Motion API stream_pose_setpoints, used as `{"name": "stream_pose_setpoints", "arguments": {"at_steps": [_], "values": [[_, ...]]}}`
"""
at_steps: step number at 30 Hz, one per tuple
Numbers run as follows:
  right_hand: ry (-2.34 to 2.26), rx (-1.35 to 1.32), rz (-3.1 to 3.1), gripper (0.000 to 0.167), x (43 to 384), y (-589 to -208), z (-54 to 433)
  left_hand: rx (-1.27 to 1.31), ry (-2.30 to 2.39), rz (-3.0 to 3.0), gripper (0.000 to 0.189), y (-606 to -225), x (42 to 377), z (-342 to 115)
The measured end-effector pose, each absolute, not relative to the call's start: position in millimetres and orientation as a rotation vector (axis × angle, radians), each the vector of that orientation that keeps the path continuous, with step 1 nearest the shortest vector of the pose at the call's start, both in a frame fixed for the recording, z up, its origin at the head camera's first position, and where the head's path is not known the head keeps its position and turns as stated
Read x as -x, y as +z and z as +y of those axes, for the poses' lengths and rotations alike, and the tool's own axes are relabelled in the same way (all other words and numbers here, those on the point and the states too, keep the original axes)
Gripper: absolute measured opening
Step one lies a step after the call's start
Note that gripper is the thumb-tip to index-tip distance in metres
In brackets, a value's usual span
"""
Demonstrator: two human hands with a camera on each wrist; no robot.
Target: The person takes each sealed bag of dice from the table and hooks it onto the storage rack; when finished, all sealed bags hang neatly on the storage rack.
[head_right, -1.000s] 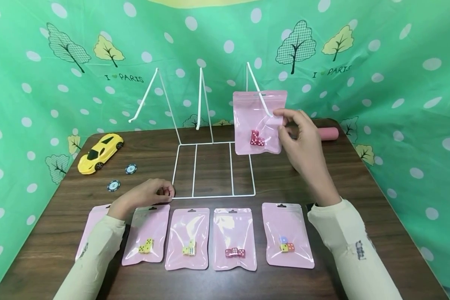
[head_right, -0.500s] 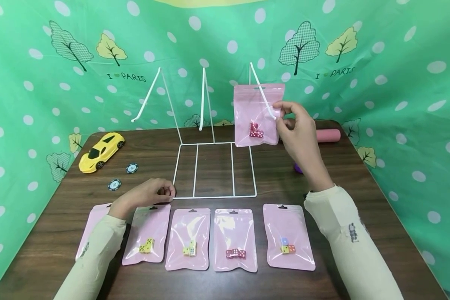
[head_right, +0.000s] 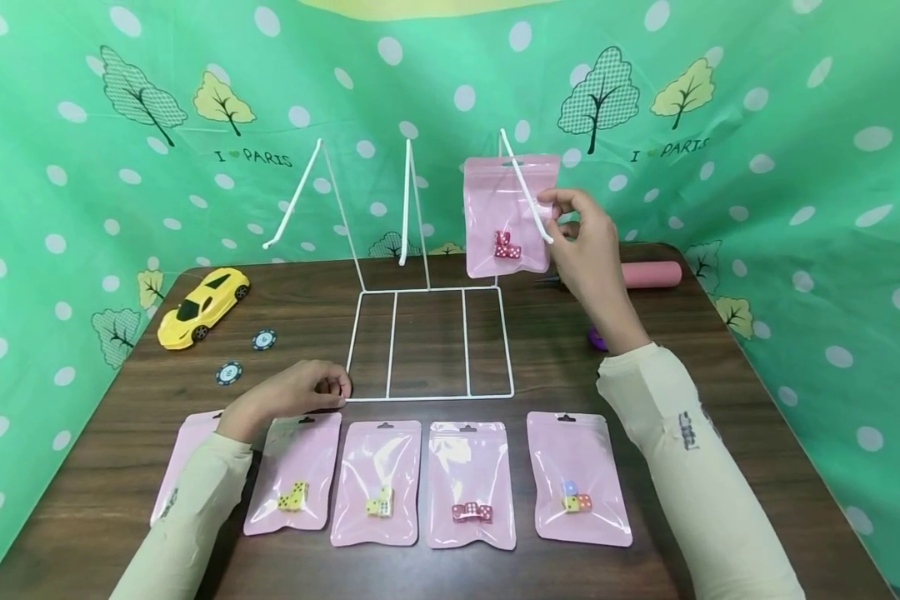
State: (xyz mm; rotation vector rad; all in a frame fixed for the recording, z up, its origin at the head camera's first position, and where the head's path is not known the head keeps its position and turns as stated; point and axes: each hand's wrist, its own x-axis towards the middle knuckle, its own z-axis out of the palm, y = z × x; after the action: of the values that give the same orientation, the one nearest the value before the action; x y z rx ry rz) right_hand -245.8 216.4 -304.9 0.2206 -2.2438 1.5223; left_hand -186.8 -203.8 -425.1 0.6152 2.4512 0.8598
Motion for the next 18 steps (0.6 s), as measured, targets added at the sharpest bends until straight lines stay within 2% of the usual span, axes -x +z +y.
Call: {"name": "stream_pose_setpoints", "arguments": {"at_steps": [18], "values": [[1.488,-0.269,-2.244,0.031,275,-304,213,-0.621,0.862,2.450,0.010,-424,186,-203]]}}
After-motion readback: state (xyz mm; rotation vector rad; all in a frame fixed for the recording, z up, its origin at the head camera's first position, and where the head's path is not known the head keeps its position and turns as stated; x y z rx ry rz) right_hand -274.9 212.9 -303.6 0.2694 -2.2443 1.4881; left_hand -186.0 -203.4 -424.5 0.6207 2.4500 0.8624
